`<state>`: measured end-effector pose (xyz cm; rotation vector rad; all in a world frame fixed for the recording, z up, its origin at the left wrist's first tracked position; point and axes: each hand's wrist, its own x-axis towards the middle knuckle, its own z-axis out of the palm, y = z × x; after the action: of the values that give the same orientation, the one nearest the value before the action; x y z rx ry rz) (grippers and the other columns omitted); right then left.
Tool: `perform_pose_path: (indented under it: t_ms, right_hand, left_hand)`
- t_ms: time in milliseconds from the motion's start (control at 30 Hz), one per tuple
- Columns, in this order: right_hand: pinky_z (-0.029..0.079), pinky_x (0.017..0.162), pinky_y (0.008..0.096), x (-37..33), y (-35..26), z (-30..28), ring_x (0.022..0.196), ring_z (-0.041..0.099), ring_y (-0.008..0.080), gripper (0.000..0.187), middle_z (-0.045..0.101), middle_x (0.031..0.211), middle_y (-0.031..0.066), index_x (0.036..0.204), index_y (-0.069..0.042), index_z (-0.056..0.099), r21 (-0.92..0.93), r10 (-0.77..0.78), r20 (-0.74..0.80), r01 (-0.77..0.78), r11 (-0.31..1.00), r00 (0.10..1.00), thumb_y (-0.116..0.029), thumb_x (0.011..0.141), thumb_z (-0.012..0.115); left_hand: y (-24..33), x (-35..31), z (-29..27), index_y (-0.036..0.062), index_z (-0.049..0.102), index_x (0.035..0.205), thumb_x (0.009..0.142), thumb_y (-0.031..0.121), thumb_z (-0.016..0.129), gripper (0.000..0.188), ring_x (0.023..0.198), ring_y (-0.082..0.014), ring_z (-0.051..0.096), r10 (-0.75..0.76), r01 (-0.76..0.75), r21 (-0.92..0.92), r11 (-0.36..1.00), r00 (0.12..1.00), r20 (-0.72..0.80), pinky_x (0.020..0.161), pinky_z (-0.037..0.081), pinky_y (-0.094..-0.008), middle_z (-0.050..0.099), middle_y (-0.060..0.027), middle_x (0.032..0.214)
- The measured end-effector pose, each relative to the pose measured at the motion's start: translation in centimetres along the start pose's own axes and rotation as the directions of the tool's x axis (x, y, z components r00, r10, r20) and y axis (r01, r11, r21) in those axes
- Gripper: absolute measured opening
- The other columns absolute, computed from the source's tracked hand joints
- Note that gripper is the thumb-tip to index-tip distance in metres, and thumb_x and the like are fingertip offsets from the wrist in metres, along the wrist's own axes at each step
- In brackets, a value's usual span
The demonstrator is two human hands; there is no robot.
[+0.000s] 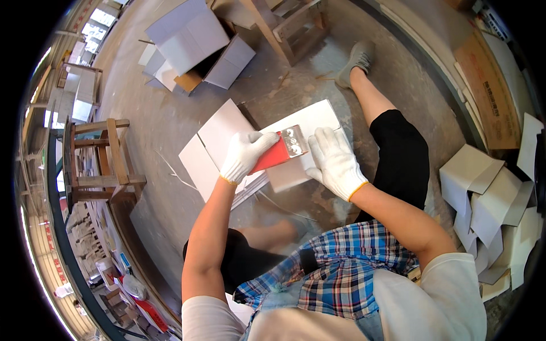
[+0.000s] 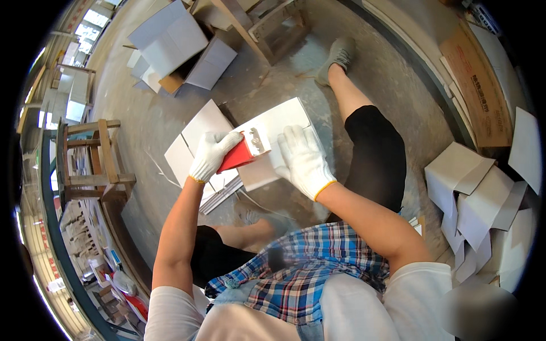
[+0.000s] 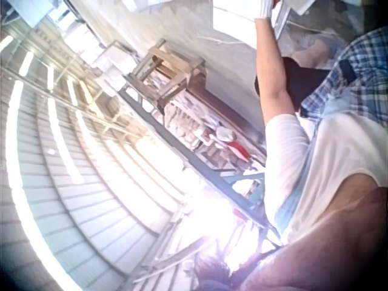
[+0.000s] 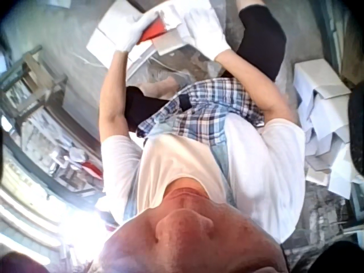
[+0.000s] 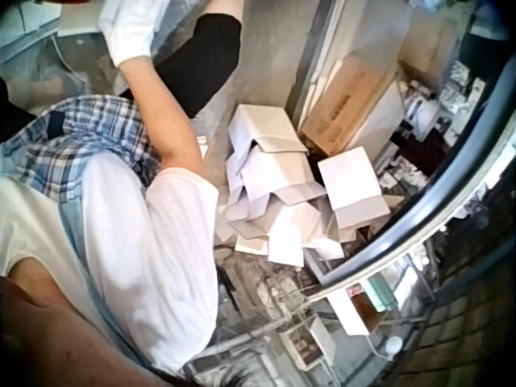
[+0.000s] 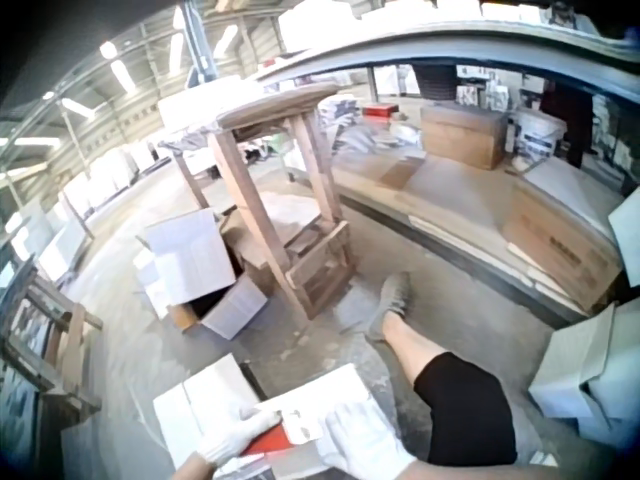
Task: The person assembles white cardboard boxes by folding flaps and sealing them with a tape dispenser. They then place each completed box into a larger brown cardboard box. The process is repeated multiple times.
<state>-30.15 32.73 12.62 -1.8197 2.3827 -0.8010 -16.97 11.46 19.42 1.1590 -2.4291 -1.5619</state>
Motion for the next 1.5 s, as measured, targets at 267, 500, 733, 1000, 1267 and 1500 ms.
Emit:
perform_pose_path:
  t_ms: [267,500,733,1000,1267,1500]
  right_hand:
    - [0.045,0.096,0.0483,1.9,0.5,-1.9,0.101,0.055,0.0364,0.058,0.058,0.114,0.018,0.119,0.001,0.059,0.072,0.04,0.162,-0.052,0.996,0.986,-0.034,0.076,0.075]
    - [0.043,0.068,0.0215,4.2,0.1,0.1,0.079,0.05,0.0062,0.059,0.06,0.105,-0.004,0.124,-0.015,0.064,0.595,0.119,0.775,-0.653,-0.469,0.62,-0.066,0.095,0.056]
    - [0.044,0.074,0.0249,3.9,-1.1,1.9,0.093,0.052,0.0079,0.046,0.064,0.115,-0.0022,0.127,-0.012,0.064,0.724,0.19,0.661,-0.551,-0.415,0.726,-0.049,0.1,0.058]
    - [0.045,0.074,0.0256,4.2,-0.9,2.1,0.088,0.054,0.0084,0.038,0.065,0.106,-0.0024,0.121,-0.012,0.067,0.546,0.152,0.765,-0.505,-0.669,0.625,-0.042,0.1,0.06]
    - [0.046,0.069,0.0278,4.6,-1.3,2.5,0.074,0.055,0.0095,0.035,0.066,0.086,-0.0004,0.111,-0.005,0.072,0.805,0.381,0.593,-0.533,-0.261,0.709,-0.036,0.099,0.061]
    - [0.05,0.074,0.0417,3.8,0.2,1.2,0.08,0.067,0.0349,0.032,0.07,0.088,0.0189,0.095,-0.005,0.074,0.71,0.554,0.156,-0.482,0.513,0.818,-0.031,0.094,0.055]
  left_hand:
    - [-3.2,0.7,-0.5,-0.0067,0.071,0.082,0.095,0.034,0.069,0.043,0.058,-0.0067,0.053,0.007,-0.007,-0.066,0.998,1.0,0.001,0.052,0.044,-0.0266,0.063,-0.0023,0.066]
    - [-3.2,0.6,-0.4,-0.0062,0.073,0.083,0.092,0.028,0.07,0.036,0.059,-0.0046,0.049,0.021,-0.02,-0.174,0.985,1.0,0.003,0.051,0.041,-0.0259,0.059,0.0009,0.065]
    - [-4.0,1.1,-0.4,-0.0051,0.072,0.08,0.093,0.025,0.069,0.033,0.058,-0.0039,0.047,0.03,-0.03,-0.164,0.986,1.0,-0.002,0.05,0.038,-0.0247,0.058,0.0027,0.065]
    - [-4.2,1.2,-0.3,-0.0047,0.071,0.077,0.093,0.024,0.07,0.033,0.058,-0.0037,0.047,0.016,-0.021,-0.178,0.984,0.999,-0.028,0.049,0.038,-0.025,0.057,0.0026,0.063]
    - [-3.0,1.2,-0.3,-0.006,0.072,0.081,0.093,0.029,0.07,0.037,0.056,-0.0044,0.049,0.007,-0.005,-0.136,0.991,1.0,0.015,0.049,0.04,-0.025,0.059,0.0003,0.062]
    - [0.1,1.2,-0.2,-0.0068,0.074,0.085,0.091,0.041,0.07,0.048,0.055,-0.0081,0.054,-0.026,0.008,0.179,0.984,0.995,0.099,0.054,0.048,-0.0297,0.059,-0.0064,0.057]
